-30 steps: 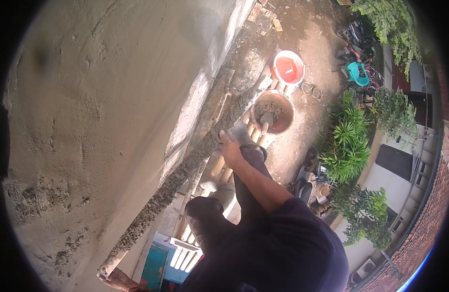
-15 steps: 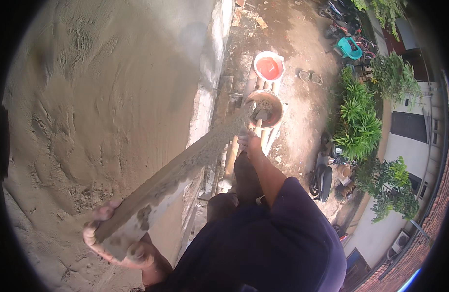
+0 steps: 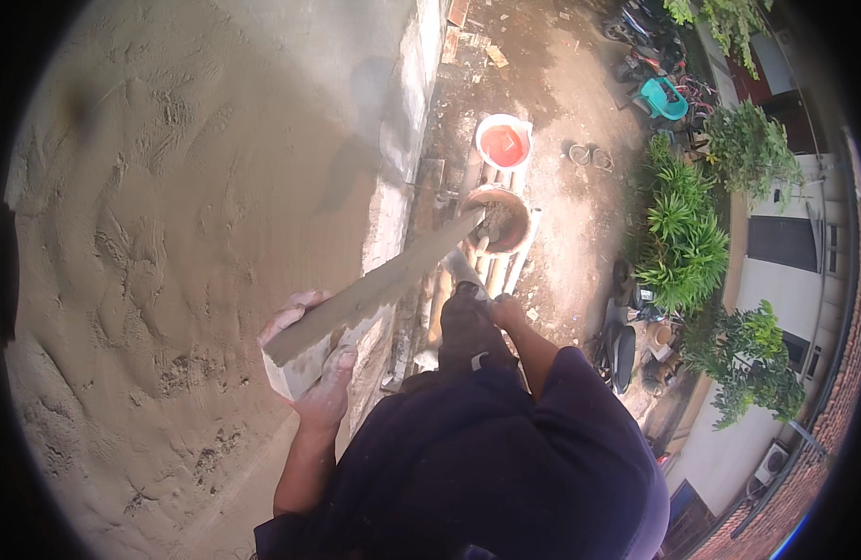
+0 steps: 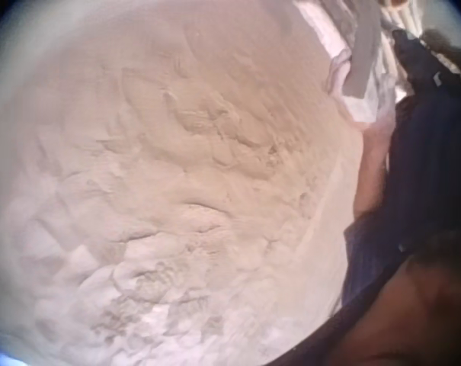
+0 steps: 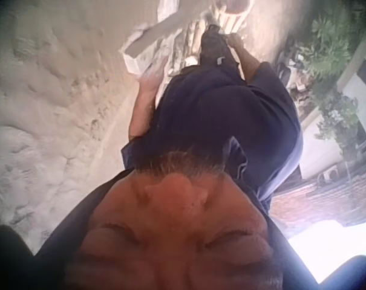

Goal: The person uses a long wooden straightedge to smooth and level wet cement plaster on a vertical wall. They repeatedly scrape the tool across the surface to remove excess material and create a flat finish.

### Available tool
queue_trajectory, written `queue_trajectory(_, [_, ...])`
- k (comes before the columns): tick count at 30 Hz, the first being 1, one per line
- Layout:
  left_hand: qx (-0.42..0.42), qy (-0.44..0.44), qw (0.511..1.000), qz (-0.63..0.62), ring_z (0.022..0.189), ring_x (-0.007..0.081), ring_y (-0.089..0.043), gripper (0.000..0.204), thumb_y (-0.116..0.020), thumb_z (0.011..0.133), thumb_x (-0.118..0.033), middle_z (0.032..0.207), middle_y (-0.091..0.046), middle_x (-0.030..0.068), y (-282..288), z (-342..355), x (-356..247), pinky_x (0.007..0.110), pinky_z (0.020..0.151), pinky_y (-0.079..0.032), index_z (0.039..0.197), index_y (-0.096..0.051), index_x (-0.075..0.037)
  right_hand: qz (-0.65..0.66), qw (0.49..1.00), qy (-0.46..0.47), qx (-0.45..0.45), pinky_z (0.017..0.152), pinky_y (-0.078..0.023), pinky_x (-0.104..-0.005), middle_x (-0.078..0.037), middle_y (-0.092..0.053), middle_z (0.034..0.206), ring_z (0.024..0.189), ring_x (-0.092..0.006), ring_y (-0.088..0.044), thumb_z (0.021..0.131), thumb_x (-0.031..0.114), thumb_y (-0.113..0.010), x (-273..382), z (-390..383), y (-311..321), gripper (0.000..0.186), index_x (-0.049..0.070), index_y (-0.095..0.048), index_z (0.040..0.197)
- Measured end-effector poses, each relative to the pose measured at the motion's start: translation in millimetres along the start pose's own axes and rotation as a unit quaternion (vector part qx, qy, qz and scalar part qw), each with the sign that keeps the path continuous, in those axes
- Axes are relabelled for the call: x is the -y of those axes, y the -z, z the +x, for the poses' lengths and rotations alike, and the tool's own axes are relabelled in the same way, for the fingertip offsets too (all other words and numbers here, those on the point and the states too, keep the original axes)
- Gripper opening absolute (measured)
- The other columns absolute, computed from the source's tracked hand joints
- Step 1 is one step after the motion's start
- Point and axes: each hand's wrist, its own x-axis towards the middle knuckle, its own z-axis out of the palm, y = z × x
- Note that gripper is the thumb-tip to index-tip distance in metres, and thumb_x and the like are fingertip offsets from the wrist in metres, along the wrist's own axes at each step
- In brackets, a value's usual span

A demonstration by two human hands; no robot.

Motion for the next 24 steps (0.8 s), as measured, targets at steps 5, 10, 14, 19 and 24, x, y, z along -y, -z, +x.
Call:
queue_trajectory(5, [-0.061, 0.064, 0.995, 0.043, 0.113, 0.0284, -0.056, 0.056, -0.083, 0.078, -0.019, 0.121, -0.055, 0.0198, 26.9, -33.4, -2.5, 0.044, 0.099, -0.046, 0.120, -0.049, -0.003, 0.239, 0.969, -0.046, 0.049, 0.073, -0.055, -0.0432, -0.017, -0.068, 0.101, 0.083, -0.0247, -0.071, 0.100, 0.054, -0.045, 88.1, 21.0, -5.9, 0.062, -0.003, -0.057, 0.121])
queue_trajectory(10, [-0.237, 0.019, 0.970, 0.047, 0.110, 0.0297, -0.054, 0.062, -0.080, 0.079, -0.042, 0.109, -0.054, 0.0158, 73.6, -91.0, -70.5, 0.042, 0.094, -0.045, 0.115, -0.052, 0.000, 0.554, 0.777, -0.239, 0.181, 0.100, -0.046, -0.0531, -0.020, -0.057, 0.125, 0.117, -0.0377, -0.058, 0.095, 0.075, -0.026, 181.3, 14.3, -8.8, 0.089, -0.001, -0.038, 0.140])
queue_trajectory(14, [-0.415, -0.043, 0.907, 0.062, 0.112, 0.0249, -0.048, 0.060, -0.065, 0.090, -0.053, 0.110, -0.050, 0.0127, 145.0, -167.4, -147.2, 0.036, 0.089, -0.052, 0.116, -0.052, 0.000, 0.704, 0.648, -0.257, 0.139, 0.111, -0.034, -0.0578, -0.022, -0.037, 0.149, 0.131, -0.0405, -0.044, 0.100, 0.067, -0.031, 231.3, -14.4, -33.3, 0.077, 0.009, -0.028, 0.152])
queue_trajectory(19, [-0.673, -0.047, 0.738, -0.021, 0.125, 0.0224, -0.049, 0.052, -0.055, 0.100, -0.046, 0.133, -0.052, 0.0123, 204.5, -276.2, -184.2, 0.045, 0.109, -0.039, 0.133, -0.053, -0.005, 0.612, 0.739, -0.243, 0.140, 0.109, -0.036, -0.0587, -0.016, -0.044, 0.143, 0.128, -0.0389, -0.047, 0.100, 0.062, -0.041, 267.7, -36.6, -63.7, 0.071, 0.008, -0.038, 0.145])
queue_trajectory(24, [-0.792, -0.012, 0.610, 0.021, 0.131, 0.0244, -0.046, 0.059, -0.052, 0.101, -0.046, 0.146, -0.047, 0.0108, 231.1, -375.2, -148.1, 0.042, 0.112, -0.036, 0.143, -0.045, -0.005, 0.565, 0.766, -0.200, 0.233, 0.102, -0.041, -0.0585, -0.014, -0.042, 0.148, 0.131, -0.0364, -0.047, 0.093, 0.051, -0.063, 291.0, -31.6, -48.4, 0.077, 0.012, -0.028, 0.149])
